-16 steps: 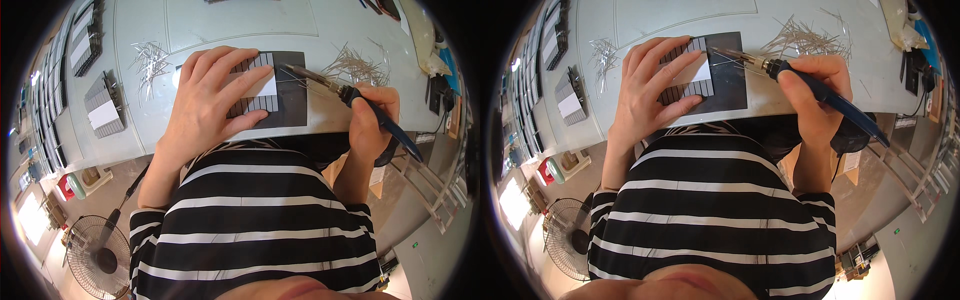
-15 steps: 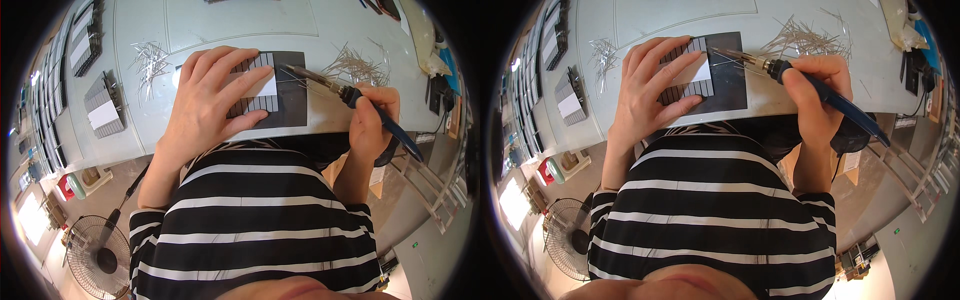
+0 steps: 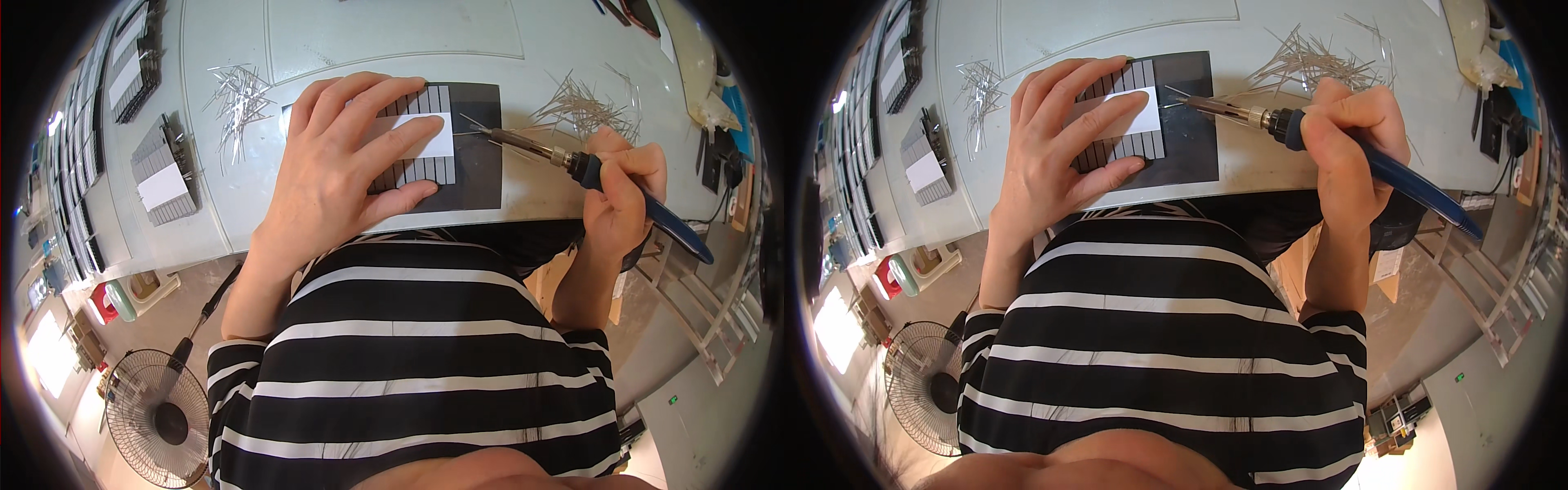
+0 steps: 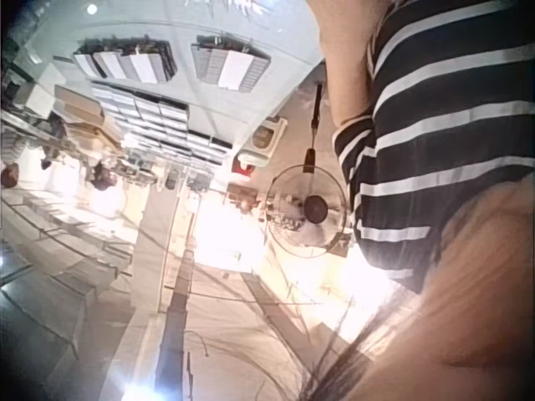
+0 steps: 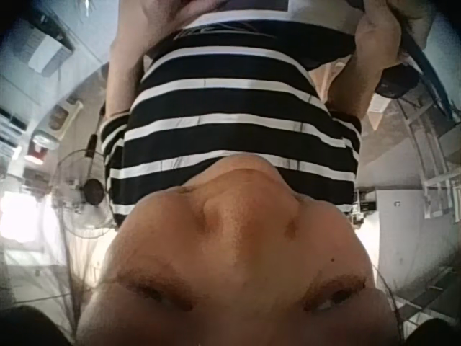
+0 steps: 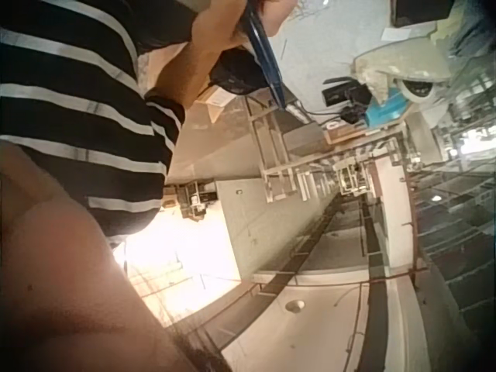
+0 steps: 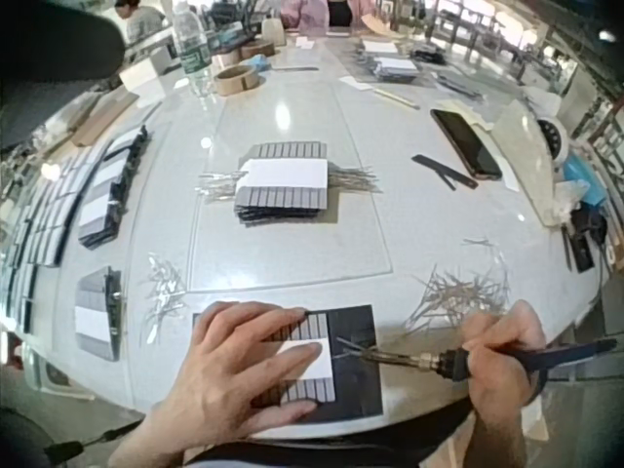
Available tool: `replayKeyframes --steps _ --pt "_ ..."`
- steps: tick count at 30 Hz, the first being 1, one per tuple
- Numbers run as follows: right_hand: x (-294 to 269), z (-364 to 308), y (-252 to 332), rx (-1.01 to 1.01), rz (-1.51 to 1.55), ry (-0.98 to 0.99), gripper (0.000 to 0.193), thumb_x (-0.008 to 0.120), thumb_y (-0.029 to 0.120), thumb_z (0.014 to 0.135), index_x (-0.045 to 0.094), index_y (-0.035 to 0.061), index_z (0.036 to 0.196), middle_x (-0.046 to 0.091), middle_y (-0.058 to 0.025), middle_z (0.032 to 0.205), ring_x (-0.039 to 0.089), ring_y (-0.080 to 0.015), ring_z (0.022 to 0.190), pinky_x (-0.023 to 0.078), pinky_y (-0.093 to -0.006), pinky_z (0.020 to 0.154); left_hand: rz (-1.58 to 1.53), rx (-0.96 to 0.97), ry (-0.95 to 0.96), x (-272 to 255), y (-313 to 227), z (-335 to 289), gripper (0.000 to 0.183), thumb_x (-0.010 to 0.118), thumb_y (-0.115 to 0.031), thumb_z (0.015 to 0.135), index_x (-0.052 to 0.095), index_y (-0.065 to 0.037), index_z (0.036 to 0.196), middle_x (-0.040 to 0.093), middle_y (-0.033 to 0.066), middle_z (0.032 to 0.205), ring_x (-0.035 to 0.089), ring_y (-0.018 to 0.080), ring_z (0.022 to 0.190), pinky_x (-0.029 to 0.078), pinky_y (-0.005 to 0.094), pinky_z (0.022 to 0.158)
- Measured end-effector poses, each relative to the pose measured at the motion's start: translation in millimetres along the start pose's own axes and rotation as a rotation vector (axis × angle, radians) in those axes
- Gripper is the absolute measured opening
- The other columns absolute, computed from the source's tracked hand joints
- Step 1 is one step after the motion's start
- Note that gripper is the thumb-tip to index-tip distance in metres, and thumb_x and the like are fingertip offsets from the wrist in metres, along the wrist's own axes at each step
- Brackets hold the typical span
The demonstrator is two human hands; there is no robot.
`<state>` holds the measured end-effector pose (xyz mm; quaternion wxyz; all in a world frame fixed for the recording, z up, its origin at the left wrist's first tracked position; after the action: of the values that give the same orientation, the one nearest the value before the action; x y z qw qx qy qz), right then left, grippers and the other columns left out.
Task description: Soldering metal ribbons onto solar cell wafers using a soldering iron at a factory workstation.
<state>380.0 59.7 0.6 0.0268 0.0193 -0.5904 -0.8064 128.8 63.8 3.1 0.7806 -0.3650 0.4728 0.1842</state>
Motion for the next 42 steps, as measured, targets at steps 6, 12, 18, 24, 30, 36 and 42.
replayKeyframes --steps 6,12,18,24,30,36,42 --pt "10 9 9 -0.016 -0.040 0.019 0.010 0.048 -0.002 0.080 0.040 0.0030 0.076 0.035 -0.0033 0.061 0.027 -0.0121 0.062 0.022 -0.0324 0.059 -0.001 0.001 -0.006 -1 -1 0 0.047 0.078 -0.038 0.074 0.072 -0.019 0.116 0.058 0.0080 0.135 0.052 0.0320 0.121 0.036 0.0462 0.103" --pt "16 13 8 -0.018 -0.026 0.005 0.011 0.049 -0.004 0.079 0.041 0.0025 0.074 0.032 -0.0013 0.060 0.025 -0.0101 0.061 0.021 -0.0310 0.057 -0.008 -0.008 0.000 0 -1 1 0.047 0.078 -0.038 0.073 0.072 -0.019 0.115 0.059 0.0077 0.135 0.052 0.0318 0.120 0.036 0.0460 0.103" --pt "16 13 6 0.008 -0.008 0.004 0.011 0.049 -0.003 0.080 0.042 0.0022 0.074 0.032 -0.0005 0.060 0.025 -0.0098 0.061 0.020 -0.0307 0.057 -0.011 -0.015 0.005 0 -1 1 0.047 0.078 -0.038 0.073 0.072 -0.018 0.115 0.058 0.0076 0.135 0.052 0.0320 0.120 0.036 0.0460 0.103" --pt "15 13 5 -0.011 -0.021 0.003 0.010 0.050 -0.002 0.081 0.043 0.0015 0.075 0.032 -0.0003 0.060 0.026 -0.0097 0.060 0.020 -0.0304 0.057 -0.015 -0.019 0.006 -1 -1 1 0.046 0.078 -0.038 0.074 0.072 -0.018 0.115 0.058 0.0075 0.135 0.052 0.0321 0.120 0.036 0.0459 0.103" --pt "15 13 3 -0.014 -0.014 -0.008 0.011 0.051 -0.002 0.082 0.044 0.0014 0.075 0.033 -0.0001 0.060 0.026 -0.0089 0.059 0.020 -0.0294 0.055 -0.018 -0.024 0.010 -1 -1 1 0.047 0.078 -0.038 0.073 0.072 -0.018 0.116 0.058 0.0077 0.135 0.051 0.0317 0.120 0.036 0.0457 0.103" --pt "13 13 0 -0.005 0.045 -0.054 0.019 0.060 -0.008 0.079 0.046 0.0031 0.072 0.039 0.0025 0.062 0.031 -0.0064 0.057 0.024 -0.0255 0.052 -0.027 -0.030 0.006 0 -1 0 0.047 0.078 -0.036 0.073 0.072 -0.017 0.116 0.057 0.0080 0.136 0.051 0.0315 0.121 0.036 0.0458 0.103" --pt "17 14 6 -0.021 0.027 -0.039 0.019 0.060 -0.008 0.079 0.046 0.0026 0.073 0.039 0.0024 0.061 0.031 -0.0061 0.056 0.023 -0.0251 0.051 -0.027 -0.027 0.003 -1 -1 1 0.047 0.078 -0.036 0.074 0.072 -0.017 0.116 0.057 0.0081 0.136 0.051 0.0317 0.122 0.036 0.0457 0.103"
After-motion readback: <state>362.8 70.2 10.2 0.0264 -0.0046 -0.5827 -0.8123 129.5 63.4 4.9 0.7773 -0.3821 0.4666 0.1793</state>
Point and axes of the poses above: each hand's wrist, its own z-axis towards the middle knuckle, its own x-axis out of the palm, y = z × x, the point moved 6 cm from there along z, towards the middle knuckle
